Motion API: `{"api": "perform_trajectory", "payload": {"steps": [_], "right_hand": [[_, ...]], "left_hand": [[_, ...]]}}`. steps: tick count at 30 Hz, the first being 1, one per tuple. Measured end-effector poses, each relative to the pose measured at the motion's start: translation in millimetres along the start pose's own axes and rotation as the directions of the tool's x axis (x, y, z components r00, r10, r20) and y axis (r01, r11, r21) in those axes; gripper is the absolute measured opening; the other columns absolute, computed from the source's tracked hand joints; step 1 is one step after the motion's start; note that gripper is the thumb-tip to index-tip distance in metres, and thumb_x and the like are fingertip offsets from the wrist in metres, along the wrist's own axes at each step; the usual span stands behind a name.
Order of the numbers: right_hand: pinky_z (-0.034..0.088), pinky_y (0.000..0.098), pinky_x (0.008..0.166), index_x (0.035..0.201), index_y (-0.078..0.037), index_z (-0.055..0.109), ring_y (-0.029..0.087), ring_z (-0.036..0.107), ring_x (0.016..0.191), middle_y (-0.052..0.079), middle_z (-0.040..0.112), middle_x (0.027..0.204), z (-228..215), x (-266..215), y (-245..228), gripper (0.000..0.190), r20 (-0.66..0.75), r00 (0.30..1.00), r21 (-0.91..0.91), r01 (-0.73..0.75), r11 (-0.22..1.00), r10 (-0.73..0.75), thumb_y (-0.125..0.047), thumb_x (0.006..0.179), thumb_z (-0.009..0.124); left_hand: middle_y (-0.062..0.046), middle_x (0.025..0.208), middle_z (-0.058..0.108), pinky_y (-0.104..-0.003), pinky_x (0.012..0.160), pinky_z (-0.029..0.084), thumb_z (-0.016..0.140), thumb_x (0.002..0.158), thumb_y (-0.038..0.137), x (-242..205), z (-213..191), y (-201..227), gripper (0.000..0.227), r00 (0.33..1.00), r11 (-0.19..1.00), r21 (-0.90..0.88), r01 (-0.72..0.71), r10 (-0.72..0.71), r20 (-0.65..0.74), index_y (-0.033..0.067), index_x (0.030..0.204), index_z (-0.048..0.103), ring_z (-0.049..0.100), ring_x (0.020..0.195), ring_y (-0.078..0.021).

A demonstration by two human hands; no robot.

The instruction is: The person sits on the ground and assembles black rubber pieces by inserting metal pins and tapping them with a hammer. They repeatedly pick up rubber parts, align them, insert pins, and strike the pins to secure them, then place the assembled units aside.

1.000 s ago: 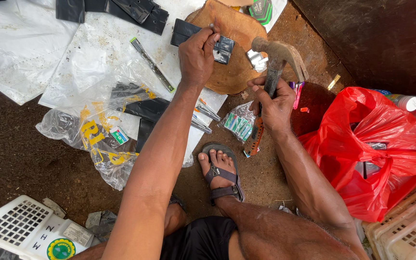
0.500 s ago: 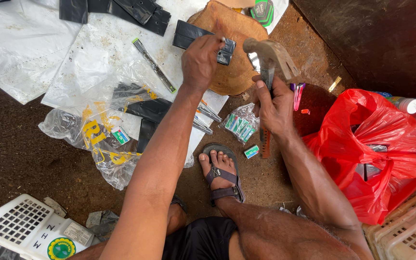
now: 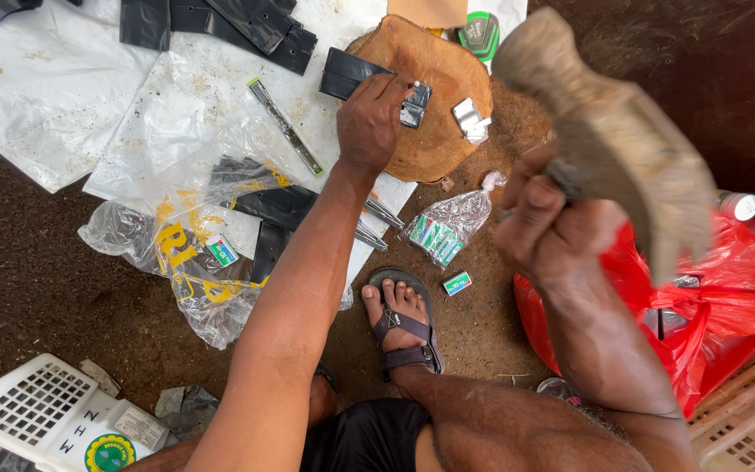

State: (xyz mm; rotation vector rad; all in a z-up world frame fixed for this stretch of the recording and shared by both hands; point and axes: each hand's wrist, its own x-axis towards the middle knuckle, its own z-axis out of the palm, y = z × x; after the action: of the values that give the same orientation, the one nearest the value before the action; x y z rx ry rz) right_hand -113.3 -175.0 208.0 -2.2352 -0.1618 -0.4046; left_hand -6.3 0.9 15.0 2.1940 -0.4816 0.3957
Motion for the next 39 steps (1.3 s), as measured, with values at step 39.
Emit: {"api": "perform_trajectory", "payload": {"steps": [39], "right_hand": [[0.04, 0.0278, 0.035, 0.092, -0.007, 0.051, 0.011, 0.051, 0.041, 0.002, 0.053, 0.059, 43, -49, 87, 0.032, 0.218, 0.768, 0.387, -0.634, 0.669, 0.602, -0.03, 0.113, 0.052]], "left_hand": [[-0.003, 0.096, 0.075, -0.03, 0.074, 0.062, 0.054, 0.11, 0.018, 13, 32, -24, 0.013, 0.916, 0.841, -0.422, 0.338, -0.397, -0.057, 0.009, 0.107, 0.063, 0.078, 0.089, -0.0171]]}}
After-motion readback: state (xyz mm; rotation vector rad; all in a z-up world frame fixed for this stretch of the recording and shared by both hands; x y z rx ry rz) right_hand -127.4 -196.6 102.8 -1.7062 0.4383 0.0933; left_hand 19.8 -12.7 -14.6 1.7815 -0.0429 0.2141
